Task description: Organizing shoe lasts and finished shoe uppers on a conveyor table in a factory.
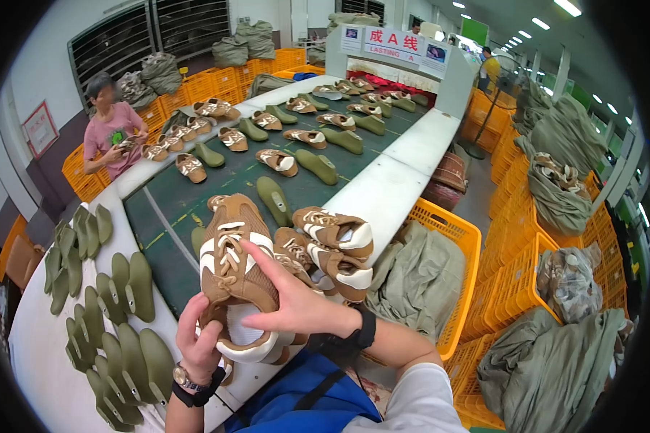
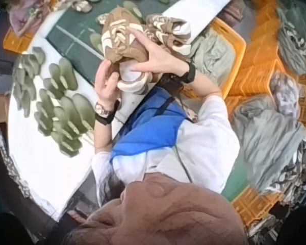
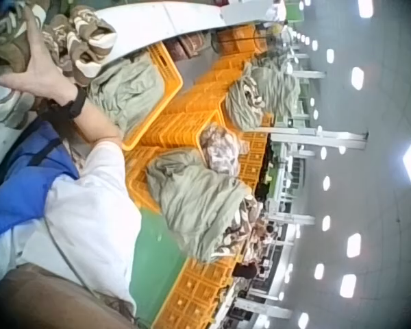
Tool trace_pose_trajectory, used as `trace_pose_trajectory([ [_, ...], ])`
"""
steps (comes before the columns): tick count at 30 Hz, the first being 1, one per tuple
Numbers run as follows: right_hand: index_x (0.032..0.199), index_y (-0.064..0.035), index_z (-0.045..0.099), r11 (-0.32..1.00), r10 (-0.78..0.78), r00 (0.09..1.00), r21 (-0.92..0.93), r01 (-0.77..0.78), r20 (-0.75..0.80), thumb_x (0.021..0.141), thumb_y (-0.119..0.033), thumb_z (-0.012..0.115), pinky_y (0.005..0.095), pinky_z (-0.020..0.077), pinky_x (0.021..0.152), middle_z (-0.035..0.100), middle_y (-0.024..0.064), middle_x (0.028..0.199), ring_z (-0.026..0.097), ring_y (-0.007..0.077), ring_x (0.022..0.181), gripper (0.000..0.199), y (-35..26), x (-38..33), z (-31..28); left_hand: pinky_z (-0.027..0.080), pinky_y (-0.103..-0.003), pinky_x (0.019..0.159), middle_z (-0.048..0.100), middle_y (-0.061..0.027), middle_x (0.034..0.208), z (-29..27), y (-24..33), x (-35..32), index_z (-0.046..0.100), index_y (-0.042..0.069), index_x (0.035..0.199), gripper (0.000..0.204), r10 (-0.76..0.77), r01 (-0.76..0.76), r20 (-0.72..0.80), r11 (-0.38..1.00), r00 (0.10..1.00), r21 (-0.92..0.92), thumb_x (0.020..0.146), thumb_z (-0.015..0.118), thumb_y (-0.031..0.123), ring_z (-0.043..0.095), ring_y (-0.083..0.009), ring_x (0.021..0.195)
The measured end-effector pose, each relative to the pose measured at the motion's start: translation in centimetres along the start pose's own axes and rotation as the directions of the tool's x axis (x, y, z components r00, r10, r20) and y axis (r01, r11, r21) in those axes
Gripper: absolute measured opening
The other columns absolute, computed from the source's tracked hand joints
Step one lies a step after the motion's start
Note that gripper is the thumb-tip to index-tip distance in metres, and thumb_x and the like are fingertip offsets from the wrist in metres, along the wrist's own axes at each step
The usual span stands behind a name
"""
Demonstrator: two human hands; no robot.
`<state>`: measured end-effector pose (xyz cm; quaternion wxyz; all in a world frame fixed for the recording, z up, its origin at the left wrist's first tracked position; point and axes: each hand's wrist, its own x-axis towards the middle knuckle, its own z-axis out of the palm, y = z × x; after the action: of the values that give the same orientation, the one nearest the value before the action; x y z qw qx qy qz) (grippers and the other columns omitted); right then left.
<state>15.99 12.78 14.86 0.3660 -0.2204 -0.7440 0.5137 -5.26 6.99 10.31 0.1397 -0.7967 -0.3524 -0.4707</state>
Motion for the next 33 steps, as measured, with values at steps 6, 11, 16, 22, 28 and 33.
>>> trace_pose_trajectory([
  [6, 0.140, -0.0101, 0.024, 0.938, 0.126, 0.978, 0.341, -0.063, -0.167, 0.070, 0.005, 0.059, 0.0301, 0.0369, 0.099, 0.038, 0.0095, 0.132, 0.042, 0.0176, 0.120, 0.080, 2.3, 0.7, 3.2, 0.046, -0.043, 0.089, 0.050, -0.0224, 0.120, -4.5, 0.6, -3.7, 0.051, 0.001, 0.110, 0.036, -0.442, 0.441, 0.023, 0.896, 0.897, 0.051, 0.075, 0.056, -0.008, 0.054, -0.0390, 0.105],
  [11, 0.136, -0.0070, 0.028, 0.813, 0.267, 0.925, 0.579, -0.064, -0.272, 0.068, 0.007, 0.056, 0.0301, 0.0338, 0.101, 0.040, 0.0105, 0.131, 0.042, 0.0183, 0.120, 0.075, 3.0, -1.4, 2.8, 0.038, -0.046, 0.096, 0.048, -0.0210, 0.122, -11.0, 0.5, -13.0, 0.054, 0.001, 0.109, 0.040, -0.714, 0.617, 0.036, 0.627, 0.699, 0.476, 0.070, 0.065, 0.002, 0.044, -0.0406, 0.116],
  [16, 0.133, -0.0053, 0.032, 0.777, 0.311, 0.886, 0.629, -0.027, -0.345, 0.068, 0.006, 0.056, 0.0308, 0.0338, 0.101, 0.042, 0.0097, 0.127, 0.043, 0.0198, 0.118, 0.070, 2.9, -3.1, 3.1, 0.037, -0.046, 0.097, 0.049, -0.0209, 0.123, -12.4, -3.1, -22.9, 0.056, 0.002, 0.105, 0.036, -0.880, 0.788, 0.127, 0.468, 0.458, 0.401, 0.069, 0.062, 0.000, 0.044, -0.0416, 0.115],
  [22, 0.131, -0.0046, 0.033, 0.848, 0.268, 0.918, 0.523, -0.082, -0.291, 0.070, 0.006, 0.058, 0.0293, 0.0350, 0.099, 0.043, 0.0094, 0.125, 0.044, 0.0172, 0.115, 0.067, 3.9, -4.1, 2.7, 0.038, -0.044, 0.098, 0.053, -0.0184, 0.121, -11.2, -5.1, -23.4, 0.061, 0.005, 0.092, 0.026, -0.882, 0.825, 0.117, 0.468, 0.456, 0.316, 0.068, 0.060, -0.004, 0.046, -0.0416, 0.114],
  [28, 0.128, -0.0060, 0.042, 0.982, 0.186, 0.980, -0.055, -0.182, 0.073, 0.072, -0.003, 0.059, 0.0322, 0.0348, 0.100, 0.046, 0.0120, 0.121, 0.045, 0.0212, 0.116, 0.059, 3.2, -1.7, 0.9, 0.037, -0.045, 0.097, 0.051, -0.0214, 0.116, -10.0, -3.9, -22.8, 0.059, 0.001, 0.089, 0.024, -0.867, 0.813, 0.033, 0.478, 0.497, 0.332, 0.066, 0.056, -0.006, 0.045, -0.0407, 0.112],
  [33, 0.127, -0.0058, 0.042, 0.931, 0.192, 0.866, -0.365, -0.012, 0.461, 0.070, -0.011, 0.060, 0.0373, 0.0372, 0.099, 0.047, 0.0184, 0.119, 0.047, 0.0318, 0.113, 0.060, 2.8, 3.4, 1.0, 0.036, -0.045, 0.096, 0.045, -0.0242, 0.121, -9.2, -1.4, -21.2, 0.058, 0.001, 0.093, 0.027, -0.819, 0.759, -0.034, 0.514, 0.573, 0.399, 0.067, 0.056, -0.005, 0.044, -0.0423, 0.113],
])
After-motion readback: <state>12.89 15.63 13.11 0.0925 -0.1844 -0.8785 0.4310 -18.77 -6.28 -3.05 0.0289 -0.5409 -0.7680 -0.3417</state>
